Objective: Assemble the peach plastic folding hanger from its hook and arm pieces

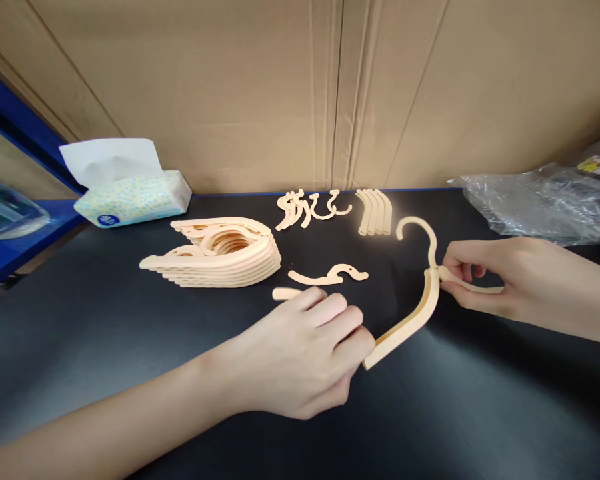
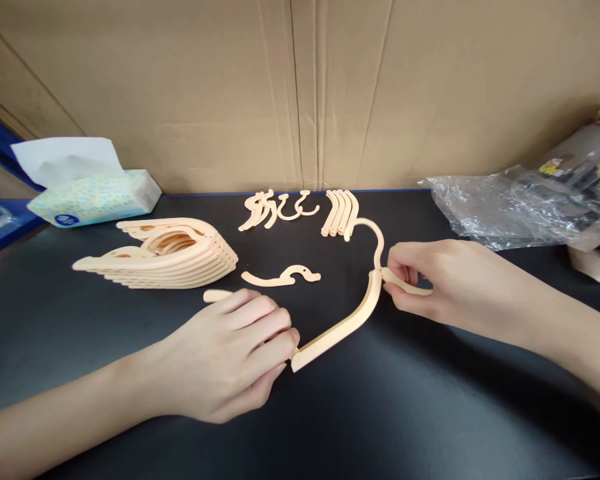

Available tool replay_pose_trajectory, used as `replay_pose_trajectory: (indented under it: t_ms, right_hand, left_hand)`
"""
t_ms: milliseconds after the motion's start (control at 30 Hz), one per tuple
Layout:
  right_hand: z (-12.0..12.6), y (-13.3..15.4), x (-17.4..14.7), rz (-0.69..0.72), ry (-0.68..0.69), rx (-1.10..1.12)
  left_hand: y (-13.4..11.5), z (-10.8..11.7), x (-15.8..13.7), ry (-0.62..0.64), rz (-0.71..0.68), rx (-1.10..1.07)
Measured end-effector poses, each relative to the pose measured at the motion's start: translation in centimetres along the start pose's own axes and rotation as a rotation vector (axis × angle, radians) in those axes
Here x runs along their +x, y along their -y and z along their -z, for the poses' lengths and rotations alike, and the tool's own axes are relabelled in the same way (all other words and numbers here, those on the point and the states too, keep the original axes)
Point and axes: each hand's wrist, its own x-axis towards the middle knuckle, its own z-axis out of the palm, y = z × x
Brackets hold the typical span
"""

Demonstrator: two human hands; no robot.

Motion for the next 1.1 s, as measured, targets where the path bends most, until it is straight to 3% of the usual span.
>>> replay_pose_trajectory:
  t_ms: [167,300,467,633,1100]
  right_hand:
    - [-0.4,0.3,0.2,0.035,-0.104,0.048]
    - [-0.8,0.2,0.4,0.052,-0.147,0.096]
    - [-1.1,0.0,0.6,0.013,-0.159,0.204]
    - [-1.8,0.7,0.5,0.028,-0.096,0.29]
    - [-2.1,1.7,0.4,0.05,-0.13,0.234]
  left_hand:
    - [0.5,-0.5,-0.5,-0.082,-0.024,0.021]
    - [0.5,-1.0,-0.9,-0.073,0.082,-0.071]
    - [0.6,-1.1,-0.8,-0.069,0.197,-0.264]
    - [0.4,-0.9,-0.8,-0.189,0.23,-0.421]
    - [0.1,-0.9,-0.8,-0.162,0.153,-0.26]
